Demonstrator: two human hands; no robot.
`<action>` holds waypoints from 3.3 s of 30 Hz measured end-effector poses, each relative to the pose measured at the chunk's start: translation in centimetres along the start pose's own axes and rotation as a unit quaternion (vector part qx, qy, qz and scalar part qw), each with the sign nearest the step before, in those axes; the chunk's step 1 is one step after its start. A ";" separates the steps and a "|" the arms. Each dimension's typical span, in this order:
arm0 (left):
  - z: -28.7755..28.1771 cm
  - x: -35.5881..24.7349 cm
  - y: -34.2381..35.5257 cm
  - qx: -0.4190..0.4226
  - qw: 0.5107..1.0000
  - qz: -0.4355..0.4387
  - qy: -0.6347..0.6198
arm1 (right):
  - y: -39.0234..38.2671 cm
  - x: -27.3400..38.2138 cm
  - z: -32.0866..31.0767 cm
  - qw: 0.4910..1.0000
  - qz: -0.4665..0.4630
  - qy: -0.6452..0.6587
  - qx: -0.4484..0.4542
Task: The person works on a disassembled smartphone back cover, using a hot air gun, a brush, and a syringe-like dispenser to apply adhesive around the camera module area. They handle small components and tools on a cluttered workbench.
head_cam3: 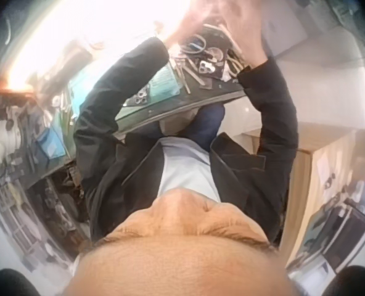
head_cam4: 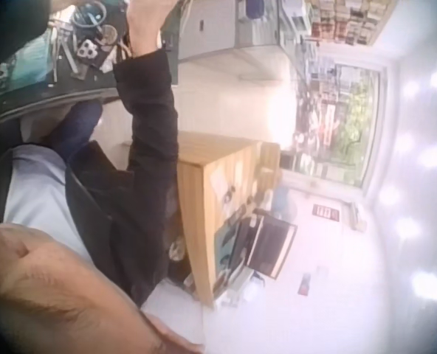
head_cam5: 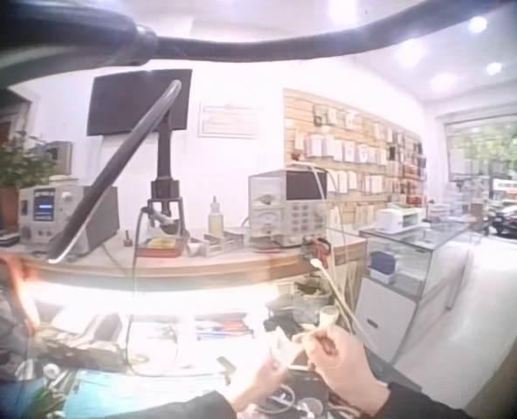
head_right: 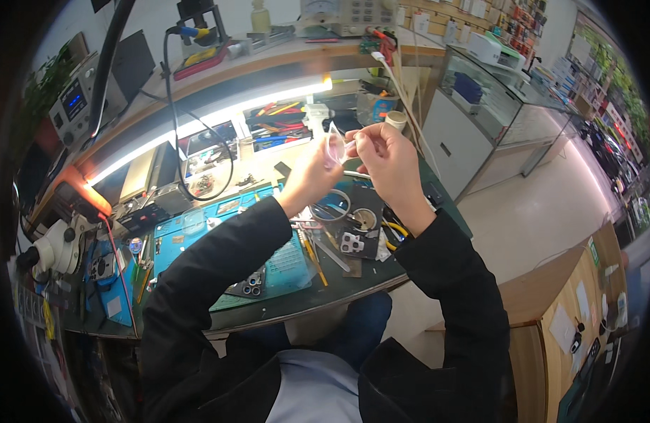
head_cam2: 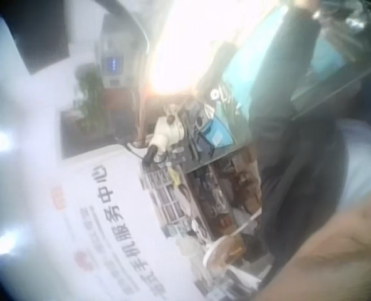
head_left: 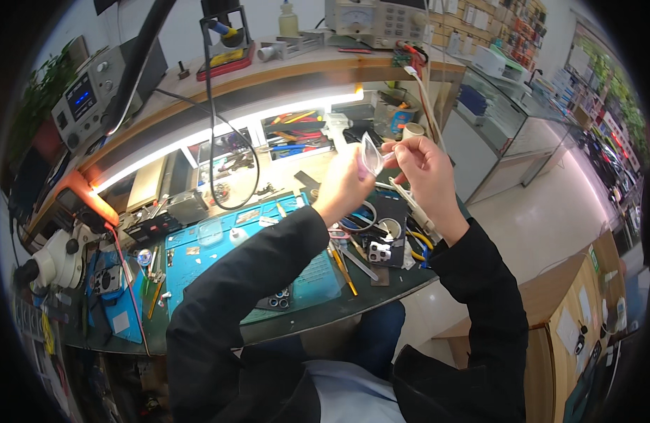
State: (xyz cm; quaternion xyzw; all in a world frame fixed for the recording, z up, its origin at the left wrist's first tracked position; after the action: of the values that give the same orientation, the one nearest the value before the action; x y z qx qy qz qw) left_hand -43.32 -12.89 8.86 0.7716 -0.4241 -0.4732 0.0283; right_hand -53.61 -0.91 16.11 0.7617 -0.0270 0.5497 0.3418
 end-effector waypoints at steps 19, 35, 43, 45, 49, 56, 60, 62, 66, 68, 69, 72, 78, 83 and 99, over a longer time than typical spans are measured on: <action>-8.2 -6.0 -1.9 0.201 0.954 -0.035 -0.221 | -1.6 2.1 4.5 0.997 -0.022 -0.073 0.029; -17.4 3.4 -25.4 -0.046 0.912 -0.225 -0.341 | -0.4 -8.8 22.0 0.875 -0.135 -0.370 0.282; -20.2 6.5 -28.3 -0.046 0.910 -0.238 -0.337 | -0.3 -9.2 24.7 0.814 -0.317 -0.443 0.201; -20.5 7.1 -28.2 -0.044 0.908 -0.240 -0.341 | 0.3 -8.7 26.0 0.795 -0.276 -0.468 0.271; -20.4 8.4 -27.5 -0.031 0.911 -0.235 -0.338 | 2.2 -12.3 26.4 0.754 -0.150 -0.506 0.391; -20.4 8.3 -27.0 -0.038 0.916 -0.226 -0.329 | 1.3 -7.7 22.8 0.847 -0.107 -0.390 0.345; -19.6 8.0 -27.1 -0.025 0.910 -0.223 -0.349 | -2.9 -2.3 20.5 0.907 -0.114 -0.290 0.283; -19.0 7.6 -27.1 -0.021 0.903 -0.226 -0.365 | -6.1 1.5 20.4 0.912 -0.144 -0.261 0.280; -17.9 6.8 -27.1 0.004 0.895 -0.234 -0.380 | -11.7 4.9 21.9 0.945 -0.112 -0.081 0.296; -17.4 6.4 -26.8 0.015 0.897 -0.225 -0.380 | -13.0 4.6 22.5 0.955 -0.111 -0.037 0.272; -17.2 6.3 -26.6 0.019 0.897 -0.222 -0.381 | -13.1 4.4 22.5 0.957 -0.123 -0.041 0.258; -17.0 6.4 -26.4 0.019 0.901 -0.214 -0.377 | -13.2 3.4 22.6 0.961 -0.147 -0.042 0.230; -16.9 6.7 -26.6 0.027 0.902 -0.214 -0.375 | -13.2 2.6 22.9 0.962 -0.136 -0.028 0.236; -16.7 7.0 -26.8 0.036 0.884 -0.229 -0.405 | -13.1 2.6 23.0 0.961 -0.137 -0.022 0.240; -16.3 7.2 -27.1 0.035 0.847 -0.287 -0.446 | -13.2 2.6 23.2 0.958 -0.151 -0.033 0.243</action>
State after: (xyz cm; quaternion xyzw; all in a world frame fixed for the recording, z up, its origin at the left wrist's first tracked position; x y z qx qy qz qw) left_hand -12.61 -6.29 0.68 0.5650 -0.1673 -0.7385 -0.3278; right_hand -28.10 -2.73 8.10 0.8349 0.2112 0.4561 0.2242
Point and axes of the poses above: each hand's wrist, its own y-axis towards the middle knuckle, its own z-axis out of the palm, x = y × z, the point moved 9 cm from there along y, towards the middle knuckle, and after that the axes turned 3 degrees about z, right-handed, at the moved point
